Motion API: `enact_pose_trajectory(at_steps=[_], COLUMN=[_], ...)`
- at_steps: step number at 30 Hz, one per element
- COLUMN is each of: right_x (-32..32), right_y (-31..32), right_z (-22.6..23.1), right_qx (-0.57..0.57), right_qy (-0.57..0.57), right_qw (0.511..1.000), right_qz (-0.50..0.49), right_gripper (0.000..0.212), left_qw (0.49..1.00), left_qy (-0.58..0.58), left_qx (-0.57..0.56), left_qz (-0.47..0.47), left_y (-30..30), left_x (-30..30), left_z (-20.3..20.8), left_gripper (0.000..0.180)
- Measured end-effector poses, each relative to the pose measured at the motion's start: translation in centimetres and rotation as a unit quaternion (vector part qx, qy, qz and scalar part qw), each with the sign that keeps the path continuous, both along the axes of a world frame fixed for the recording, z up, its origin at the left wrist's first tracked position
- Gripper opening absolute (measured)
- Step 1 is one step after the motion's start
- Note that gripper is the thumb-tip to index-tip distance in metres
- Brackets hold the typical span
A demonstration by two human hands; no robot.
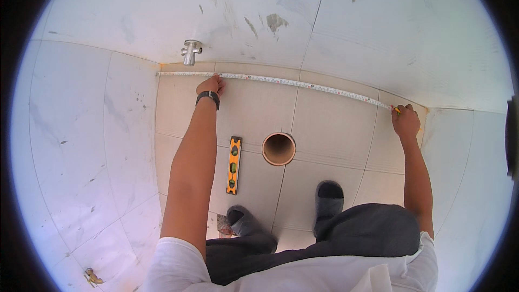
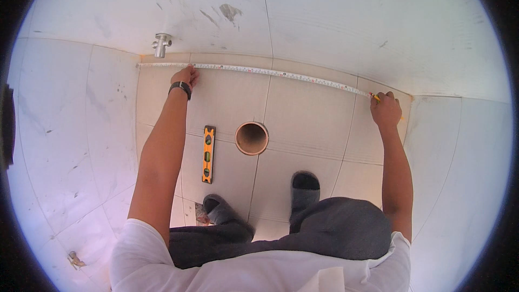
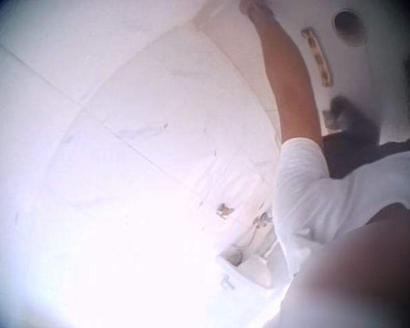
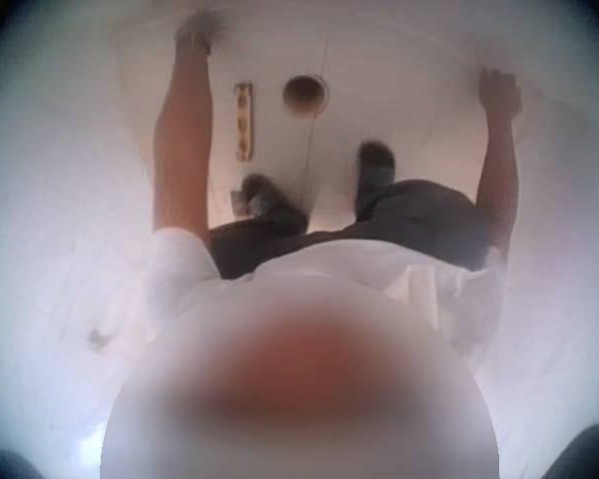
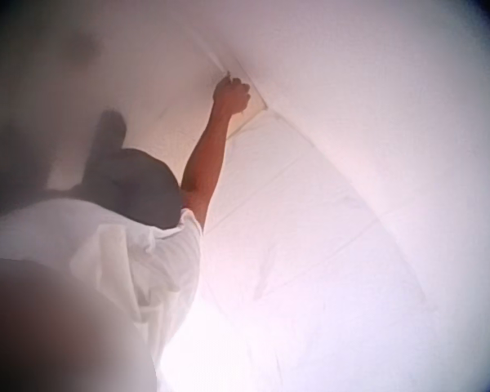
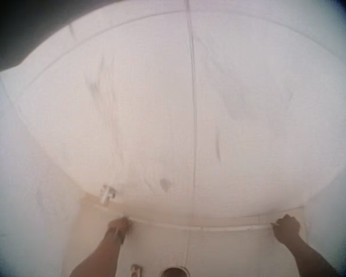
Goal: The person measures a white toilet bowl with a tape measure and marks it with a pencil. Then the person moves to the floor, uses a spirit level and tape measure to mark alignment lines around the floor drain for toilet installation.
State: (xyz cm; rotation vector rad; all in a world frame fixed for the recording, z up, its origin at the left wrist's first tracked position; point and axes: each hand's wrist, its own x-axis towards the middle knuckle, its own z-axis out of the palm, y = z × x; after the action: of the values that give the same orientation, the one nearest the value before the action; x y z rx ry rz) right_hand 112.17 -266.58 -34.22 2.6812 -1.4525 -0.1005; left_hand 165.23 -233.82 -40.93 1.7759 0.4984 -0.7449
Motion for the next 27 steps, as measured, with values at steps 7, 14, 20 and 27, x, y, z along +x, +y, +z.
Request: enact_pose_trajectory(at_steps=[7, 14, 20, 27], right_x=[1.5, 1.1, 2.0, 2.3], right_y=[-1.4, -2.0, -2.1, -2.0], right_z=[-1.3, -2.1, -2.1, -1.7], right_qx=[0.048, -0.002, 0.016, 0.002], right_qy=[0.019, 0.007, 0.035, 0.020], right_qw=[0.998, 1.000, 0.999, 0.999], right_qz=[-0.027, 0.029, 0.007, 0.028], right_gripper=[0.024, 0.024, 0.025, 0.023], left_qw=[0.999, 0.999, 0.957, 0.772], left_qy=[0.030, 0.002, -0.128, -0.471], left_qx=[0.012, 0.024, 0.203, 0.044], left_qz=[-0.013, 0.021, -0.165, -0.425], left_y=[-2.3, -2.5, -1.8, -6.5], left_x=[2.3, 1.9, 2.2, -19.0], left_z=[-1.3, -0.8, -1.8, 1.6], left_gripper=[0.019, 0.016, 0.038, 0.045])
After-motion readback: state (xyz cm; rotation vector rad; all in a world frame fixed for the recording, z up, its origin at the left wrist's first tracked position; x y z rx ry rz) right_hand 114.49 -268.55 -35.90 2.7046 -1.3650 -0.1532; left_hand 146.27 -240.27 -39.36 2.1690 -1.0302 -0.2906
